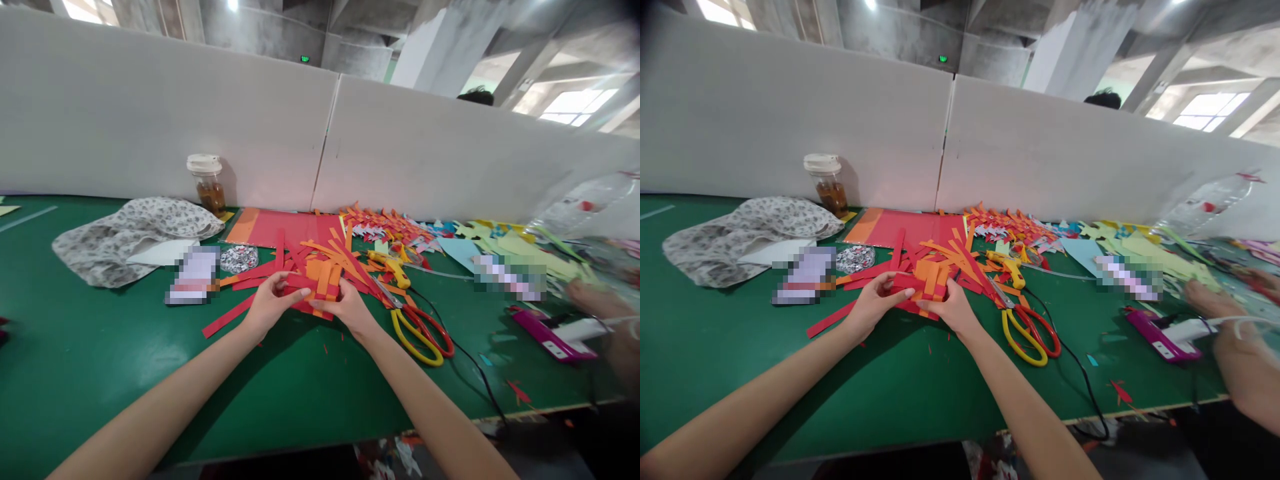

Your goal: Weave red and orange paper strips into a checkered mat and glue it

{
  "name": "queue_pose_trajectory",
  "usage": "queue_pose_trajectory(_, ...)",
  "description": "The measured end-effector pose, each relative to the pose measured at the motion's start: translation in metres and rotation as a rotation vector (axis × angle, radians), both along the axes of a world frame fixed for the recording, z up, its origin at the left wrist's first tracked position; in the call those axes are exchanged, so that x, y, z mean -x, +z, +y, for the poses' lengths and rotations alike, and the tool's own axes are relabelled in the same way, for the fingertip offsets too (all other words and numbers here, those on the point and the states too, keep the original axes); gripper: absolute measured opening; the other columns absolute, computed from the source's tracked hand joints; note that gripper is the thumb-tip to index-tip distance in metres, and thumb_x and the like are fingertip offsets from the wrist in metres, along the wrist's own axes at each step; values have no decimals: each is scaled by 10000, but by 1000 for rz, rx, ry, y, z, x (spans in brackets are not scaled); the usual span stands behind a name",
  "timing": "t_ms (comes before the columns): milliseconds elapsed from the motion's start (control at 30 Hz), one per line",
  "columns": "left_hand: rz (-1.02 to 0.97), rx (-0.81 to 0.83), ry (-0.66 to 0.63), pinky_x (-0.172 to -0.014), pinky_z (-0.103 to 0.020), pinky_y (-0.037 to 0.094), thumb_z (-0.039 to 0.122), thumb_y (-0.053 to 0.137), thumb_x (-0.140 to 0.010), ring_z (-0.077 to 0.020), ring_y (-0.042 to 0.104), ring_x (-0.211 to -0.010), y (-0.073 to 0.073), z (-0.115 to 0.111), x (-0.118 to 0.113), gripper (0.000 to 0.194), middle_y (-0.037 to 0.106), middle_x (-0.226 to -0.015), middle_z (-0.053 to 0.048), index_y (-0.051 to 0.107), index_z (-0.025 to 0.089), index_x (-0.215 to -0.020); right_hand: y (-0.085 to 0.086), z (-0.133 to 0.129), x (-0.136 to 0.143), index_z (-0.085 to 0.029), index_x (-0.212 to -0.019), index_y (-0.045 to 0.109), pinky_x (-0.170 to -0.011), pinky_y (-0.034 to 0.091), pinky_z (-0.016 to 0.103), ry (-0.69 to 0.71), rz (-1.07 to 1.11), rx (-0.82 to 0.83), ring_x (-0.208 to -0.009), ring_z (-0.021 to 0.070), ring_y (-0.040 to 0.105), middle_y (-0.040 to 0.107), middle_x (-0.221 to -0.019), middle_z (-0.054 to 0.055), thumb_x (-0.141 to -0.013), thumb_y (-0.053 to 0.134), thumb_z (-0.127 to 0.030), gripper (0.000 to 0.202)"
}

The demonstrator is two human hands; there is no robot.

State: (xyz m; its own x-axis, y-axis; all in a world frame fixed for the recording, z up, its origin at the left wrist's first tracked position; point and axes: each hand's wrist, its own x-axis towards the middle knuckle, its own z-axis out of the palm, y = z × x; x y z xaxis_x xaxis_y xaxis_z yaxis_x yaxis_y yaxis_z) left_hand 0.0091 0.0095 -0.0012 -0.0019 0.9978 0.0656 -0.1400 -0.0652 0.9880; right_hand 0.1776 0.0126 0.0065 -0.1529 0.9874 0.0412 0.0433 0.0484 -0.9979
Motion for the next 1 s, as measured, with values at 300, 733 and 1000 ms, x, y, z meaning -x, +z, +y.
queue_pose_trajectory(300,-51,27,-257,-655,-239,498,331,729,-686,-135,637,-680,-3,-2,0,221,689,-740,-8,642,165,-803,11,1,-1,-216,-1033,600,-864,484,382,-127,71,15,-910,220,653,697,-905,29,-577,790,-329,507)
queue_pose_trajectory(733,-23,-25,-180,-683,-255,511,361,701,-716,-161,659,-714,0,-2,1,226,709,-763,-43,671,146,-779,11,3,-10,-225,-1047,608,-767,490,362,-137,-142,-108,-862,220,624,672,-855,27,-604,770,-380,496)
queue_pose_trajectory(1000,-88,14,-162,-656,-249,521,358,721,-695,-157,668,-683,-2,0,1,215,695,-723,-17,656,158,-742,14,2,-11,-223,-1050,616,-714,508,355,-89,-131,-97,-780,211,642,678,-780,13,-599,770,-364,497)
